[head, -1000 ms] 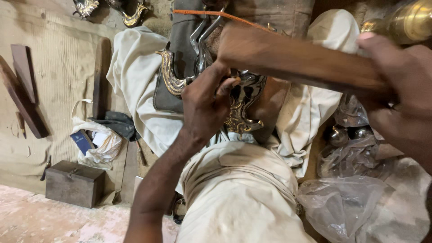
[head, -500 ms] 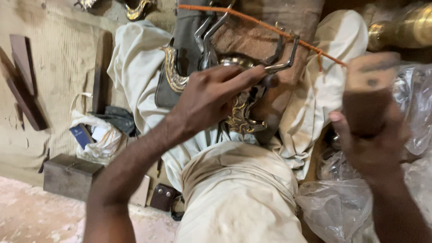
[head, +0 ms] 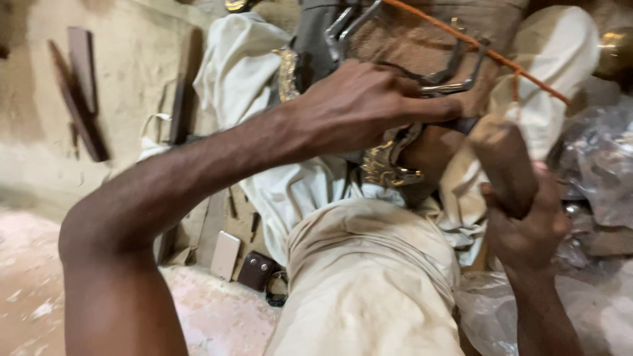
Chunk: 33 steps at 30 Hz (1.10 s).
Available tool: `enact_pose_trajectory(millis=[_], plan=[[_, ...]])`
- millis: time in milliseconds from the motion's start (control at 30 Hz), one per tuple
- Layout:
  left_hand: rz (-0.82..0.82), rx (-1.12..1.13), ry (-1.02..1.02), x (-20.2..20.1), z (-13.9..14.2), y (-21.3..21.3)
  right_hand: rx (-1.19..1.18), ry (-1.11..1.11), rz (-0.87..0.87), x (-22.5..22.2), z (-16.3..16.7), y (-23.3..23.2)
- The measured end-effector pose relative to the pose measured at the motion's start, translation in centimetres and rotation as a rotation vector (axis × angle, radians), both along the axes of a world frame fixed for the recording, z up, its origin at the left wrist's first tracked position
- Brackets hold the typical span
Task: The person sits on the floor holding a brass horse figurine against a padded sandbag and works its surface with a small punch tool, tapping the tool with a wooden mallet to press and refine details into the metal. They reposition and turn the figurine repeatedly to reach different areas, including the mane and legs.
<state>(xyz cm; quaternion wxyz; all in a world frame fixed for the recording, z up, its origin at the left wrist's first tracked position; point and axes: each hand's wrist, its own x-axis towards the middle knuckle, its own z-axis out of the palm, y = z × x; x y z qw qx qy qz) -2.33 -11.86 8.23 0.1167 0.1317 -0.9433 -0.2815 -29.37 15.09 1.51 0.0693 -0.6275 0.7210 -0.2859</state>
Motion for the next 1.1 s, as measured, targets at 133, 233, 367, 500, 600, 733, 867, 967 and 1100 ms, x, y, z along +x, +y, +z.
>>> enact_pose_trajectory(millis=[133,233,367,500,600,733,867,967,1100], plan=[[-0.053,-0.024,-0.046,-0.3,0.5,-0.4,0.089,-0.245,-0.143,0.4,-1.2,0.7],[-0.133,-0.110,-0.034,-0.2,0.8,-0.8,0.012,-0.148,-0.074,0.4,-1.9,0.1],[-0.164,-0.172,-0.061,-0.4,1.4,-0.5,-0.081,0.018,0.121,0.2,-2.2,-0.1],[0.230,0.692,-0.100,2.9,1.3,0.5,-0.137,-0.023,0.062,-0.2,-3.0,0.8],[0.532,0.210,0.246,12.1,0.2,3.8,0.024,-0.372,-0.204,-0.8,-4.4,1.6],[1.463,0.364,-0.226,22.7,-5.8,11.1,-0.006,-0.551,-0.288,-2.3,-6.2,2.1],[1.545,0.465,-0.637,23.9,-11.4,18.7,-0.029,-0.695,-0.283,-3.6,-7.3,1.1],[1.709,0.446,-0.707,21.9,-12.5,20.1,0.001,-0.695,-0.234,-4.5,-7.1,0.3],[1.775,0.387,-0.726,21.3,-12.2,19.6,0.006,-0.632,-0.220,-5.0,-6.4,-0.3]])
